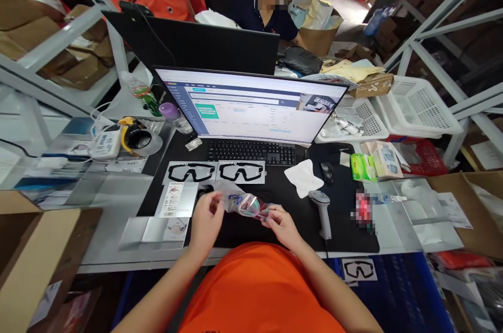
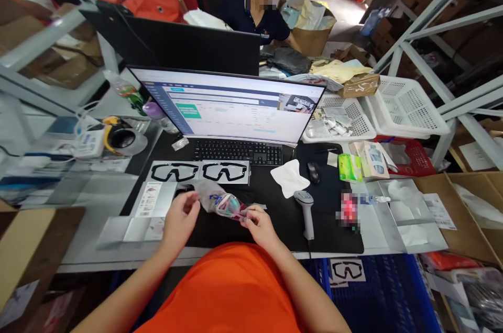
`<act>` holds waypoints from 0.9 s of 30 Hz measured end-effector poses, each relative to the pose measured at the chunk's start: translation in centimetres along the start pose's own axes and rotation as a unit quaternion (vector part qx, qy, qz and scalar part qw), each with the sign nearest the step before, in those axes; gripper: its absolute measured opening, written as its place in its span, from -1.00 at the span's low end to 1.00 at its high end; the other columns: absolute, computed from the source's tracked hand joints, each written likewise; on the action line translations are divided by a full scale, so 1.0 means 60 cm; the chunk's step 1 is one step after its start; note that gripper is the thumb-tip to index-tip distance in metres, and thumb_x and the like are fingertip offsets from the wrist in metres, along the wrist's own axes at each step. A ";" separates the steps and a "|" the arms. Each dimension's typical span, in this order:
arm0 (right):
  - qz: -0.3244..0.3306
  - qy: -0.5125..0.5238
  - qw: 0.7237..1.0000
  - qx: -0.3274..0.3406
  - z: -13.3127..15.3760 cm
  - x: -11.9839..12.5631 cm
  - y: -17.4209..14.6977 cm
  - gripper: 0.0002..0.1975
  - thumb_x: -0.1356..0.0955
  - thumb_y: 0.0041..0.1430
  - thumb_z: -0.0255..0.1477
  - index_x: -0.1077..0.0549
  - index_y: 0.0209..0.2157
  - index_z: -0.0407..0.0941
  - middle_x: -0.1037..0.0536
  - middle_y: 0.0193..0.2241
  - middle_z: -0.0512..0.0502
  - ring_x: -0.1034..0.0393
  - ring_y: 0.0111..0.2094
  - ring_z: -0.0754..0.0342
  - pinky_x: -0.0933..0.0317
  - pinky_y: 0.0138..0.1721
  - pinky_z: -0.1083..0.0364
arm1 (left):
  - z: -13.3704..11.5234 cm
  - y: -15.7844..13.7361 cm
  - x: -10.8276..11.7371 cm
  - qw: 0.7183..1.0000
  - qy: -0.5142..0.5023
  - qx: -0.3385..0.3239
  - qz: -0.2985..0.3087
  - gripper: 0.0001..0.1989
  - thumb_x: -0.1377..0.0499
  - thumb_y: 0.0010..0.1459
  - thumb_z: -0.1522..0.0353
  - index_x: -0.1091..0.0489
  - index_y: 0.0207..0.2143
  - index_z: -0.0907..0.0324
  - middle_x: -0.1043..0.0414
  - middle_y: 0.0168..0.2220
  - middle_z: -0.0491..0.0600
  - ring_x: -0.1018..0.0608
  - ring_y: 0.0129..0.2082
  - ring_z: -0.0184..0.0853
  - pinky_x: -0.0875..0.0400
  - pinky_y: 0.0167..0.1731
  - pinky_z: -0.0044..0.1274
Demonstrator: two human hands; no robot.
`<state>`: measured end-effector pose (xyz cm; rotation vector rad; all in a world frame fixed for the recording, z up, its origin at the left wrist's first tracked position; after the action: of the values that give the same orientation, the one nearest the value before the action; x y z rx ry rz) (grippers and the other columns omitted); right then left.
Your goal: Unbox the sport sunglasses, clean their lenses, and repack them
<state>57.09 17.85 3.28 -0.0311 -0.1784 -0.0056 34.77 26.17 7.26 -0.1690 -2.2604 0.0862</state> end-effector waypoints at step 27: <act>0.090 -0.168 0.973 0.128 0.088 -0.050 -0.031 -0.77 -0.21 0.36 -0.57 -0.49 -0.15 -0.16 -0.57 -0.15 -0.22 -0.45 -0.05 -0.02 -0.07 0.32 -0.22 | -0.014 -0.119 -0.023 0.962 0.230 -0.100 0.108 -0.69 0.08 0.33 0.35 -0.40 -0.36 0.17 -0.52 -0.40 0.04 -0.58 -0.40 -0.24 -0.21 -0.45 -0.49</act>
<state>53.20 16.18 7.97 0.2111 -0.5143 0.2045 35.65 18.92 7.58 -0.4923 -1.7776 -0.0634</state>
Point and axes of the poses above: each hand's wrist, its own y-axis towards the middle knuckle, its own x-axis out of the back of the hand, z = x × y, the point moved 6 cm from there along y, towards the middle knuckle
